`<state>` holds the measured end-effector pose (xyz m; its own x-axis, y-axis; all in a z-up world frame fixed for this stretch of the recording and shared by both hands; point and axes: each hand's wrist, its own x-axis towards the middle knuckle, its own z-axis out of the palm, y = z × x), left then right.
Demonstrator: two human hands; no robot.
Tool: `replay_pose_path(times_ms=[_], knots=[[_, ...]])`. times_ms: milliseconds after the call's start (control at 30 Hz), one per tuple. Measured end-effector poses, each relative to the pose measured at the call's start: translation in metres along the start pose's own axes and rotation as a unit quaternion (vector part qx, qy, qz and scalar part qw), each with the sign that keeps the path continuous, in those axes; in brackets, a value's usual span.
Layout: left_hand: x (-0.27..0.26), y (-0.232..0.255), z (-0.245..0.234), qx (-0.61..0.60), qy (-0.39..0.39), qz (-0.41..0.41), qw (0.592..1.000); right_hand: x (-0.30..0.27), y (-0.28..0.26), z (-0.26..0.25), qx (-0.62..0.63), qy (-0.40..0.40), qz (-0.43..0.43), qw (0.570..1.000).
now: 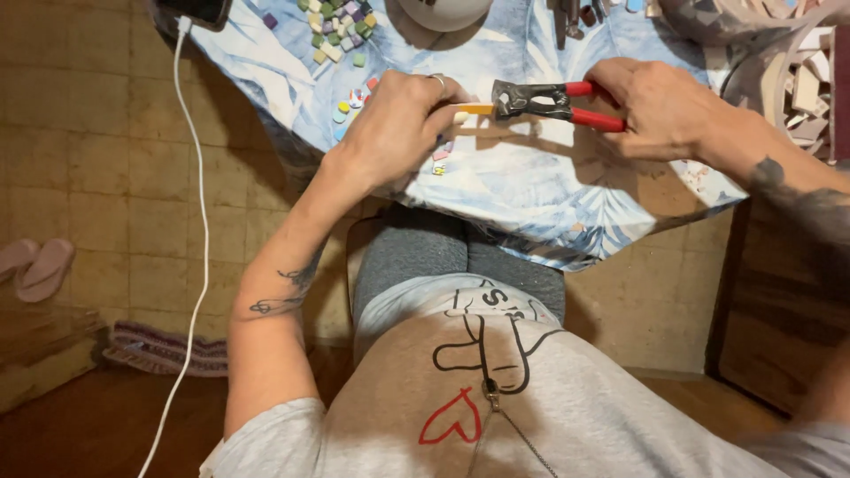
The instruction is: Cutting and shaping mosaic tiles using mosaic nippers at a workshop table
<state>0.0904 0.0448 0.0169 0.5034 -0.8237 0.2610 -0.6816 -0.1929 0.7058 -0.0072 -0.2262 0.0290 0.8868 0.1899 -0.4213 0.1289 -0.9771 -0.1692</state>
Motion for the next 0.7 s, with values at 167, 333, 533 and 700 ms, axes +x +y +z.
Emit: replay_pose_path(times_ms=[167,333,533,700], knots=[[-0.006,-0.012,-0.008,-0.029,-0.021,-0.059,0.998,0.021,-0.011,-0.008,0.001,-0.029,-0.002,1.0],[-0.009,-0.014,-0.018,-0.082,-0.044,-0.095,0.991,0.031,-0.021,-0.015,-0.012,-0.064,0.002,0.998],[-0.009,-0.025,-0.018,-0.064,-0.043,-0.102,0.992,0.04,-0.016,-0.014,0.017,-0.048,-0.009,0.999],[-0.009,-0.032,-0.016,-0.055,-0.029,-0.115,0.991,0.044,-0.012,-0.009,0.014,-0.006,-0.071,0.997]])
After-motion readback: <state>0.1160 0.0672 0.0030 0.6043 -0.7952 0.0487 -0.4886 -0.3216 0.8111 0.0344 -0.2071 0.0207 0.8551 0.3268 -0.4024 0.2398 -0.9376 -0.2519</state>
